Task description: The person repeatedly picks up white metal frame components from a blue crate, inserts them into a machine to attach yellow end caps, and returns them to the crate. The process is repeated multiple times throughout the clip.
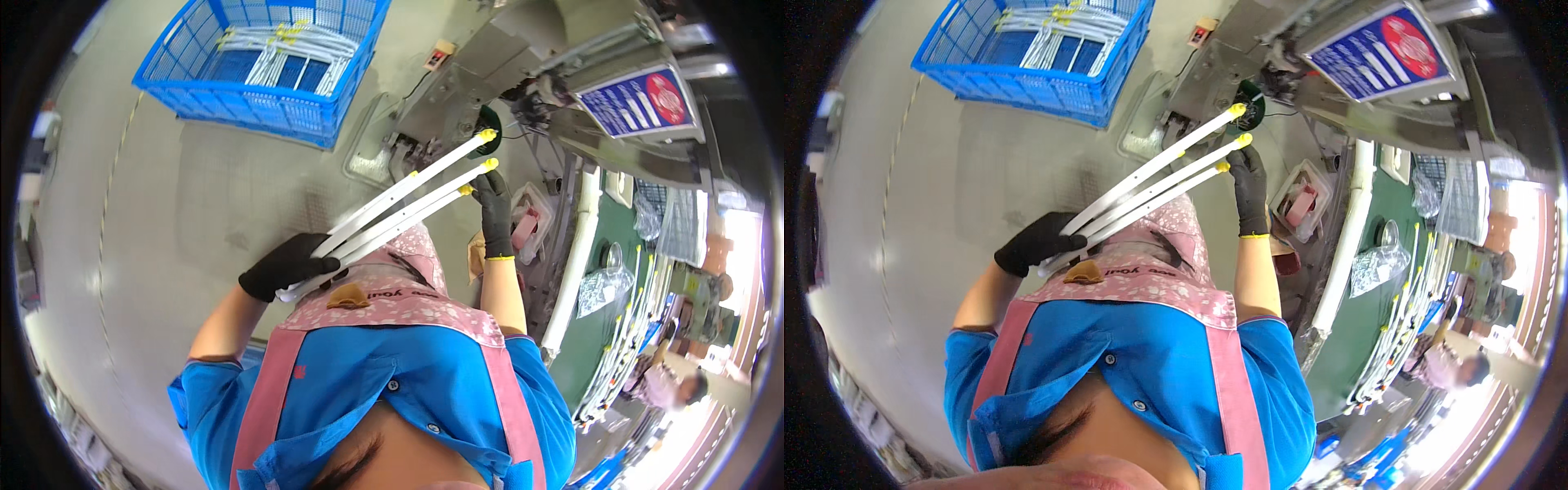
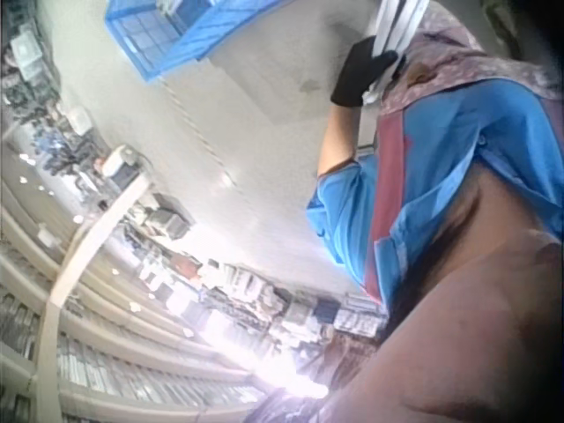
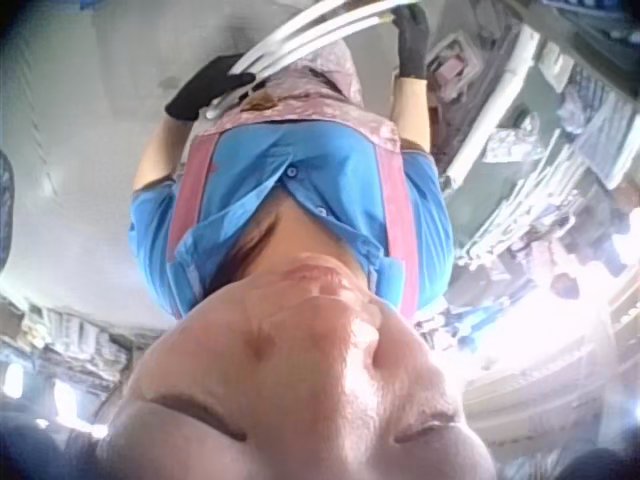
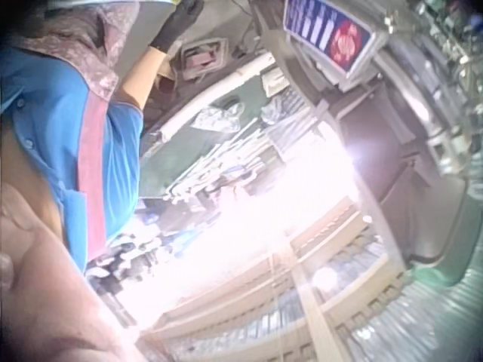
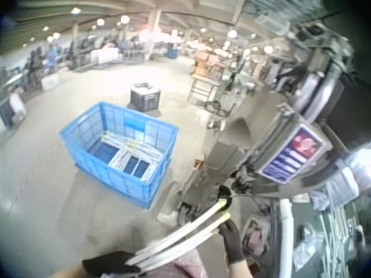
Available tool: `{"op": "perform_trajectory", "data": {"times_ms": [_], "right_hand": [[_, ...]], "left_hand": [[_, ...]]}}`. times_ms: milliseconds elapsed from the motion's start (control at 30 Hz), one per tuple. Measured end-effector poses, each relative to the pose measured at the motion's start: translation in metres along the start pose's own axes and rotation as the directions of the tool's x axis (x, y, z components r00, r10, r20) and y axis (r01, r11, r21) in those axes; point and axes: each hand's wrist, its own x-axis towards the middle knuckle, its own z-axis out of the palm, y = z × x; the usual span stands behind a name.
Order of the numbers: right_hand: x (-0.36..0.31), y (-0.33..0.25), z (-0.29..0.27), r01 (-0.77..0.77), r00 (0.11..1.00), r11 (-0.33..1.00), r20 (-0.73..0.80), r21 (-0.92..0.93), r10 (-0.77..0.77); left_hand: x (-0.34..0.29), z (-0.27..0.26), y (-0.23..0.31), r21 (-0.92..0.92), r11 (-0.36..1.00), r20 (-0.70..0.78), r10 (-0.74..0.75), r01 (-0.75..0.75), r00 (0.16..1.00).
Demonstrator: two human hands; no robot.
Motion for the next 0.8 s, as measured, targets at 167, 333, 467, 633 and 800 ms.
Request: {"op": "perform_trajectory", "data": {"times_ms": [167, 333, 467, 633, 800], "right_hand": [[-0.002, -0.02, 0.001, 0.052, 0.998, 0.998, -0.045, 0.043, -0.05], [0.013, -0.026, 0.008, 0.09, 0.992, 0.994, -0.081, -0.066, -0.095], [0.024, -0.024, 0.015, 0.086, 0.986, 0.994, -0.139, -0.063, -0.094], [0.029, -0.025, 0.016, 0.098, 0.977, 0.98, -0.17, -0.175, -0.128], [0.034, -0.045, 0.015, 0.157, 0.952, 0.938, -0.207, -0.31, -0.227]], "left_hand": [[-0.003, 0.004, 0.005, 0.109, 0.993, -0.063, -0.043, 0.049, 0.997], [-0.003, 0.011, 0.006, 0.216, 0.975, -0.122, -0.017, 0.043, 0.992], [-0.003, 0.016, 0.005, 0.282, 0.958, -0.145, -0.002, 0.043, 0.989], [-0.004, 0.02, 0.011, 0.305, 0.949, -0.166, -0.032, 0.082, 0.986], [-0.01, 0.033, 0.025, 0.212, 0.968, -0.226, -0.082, 0.131, 0.971]]}}
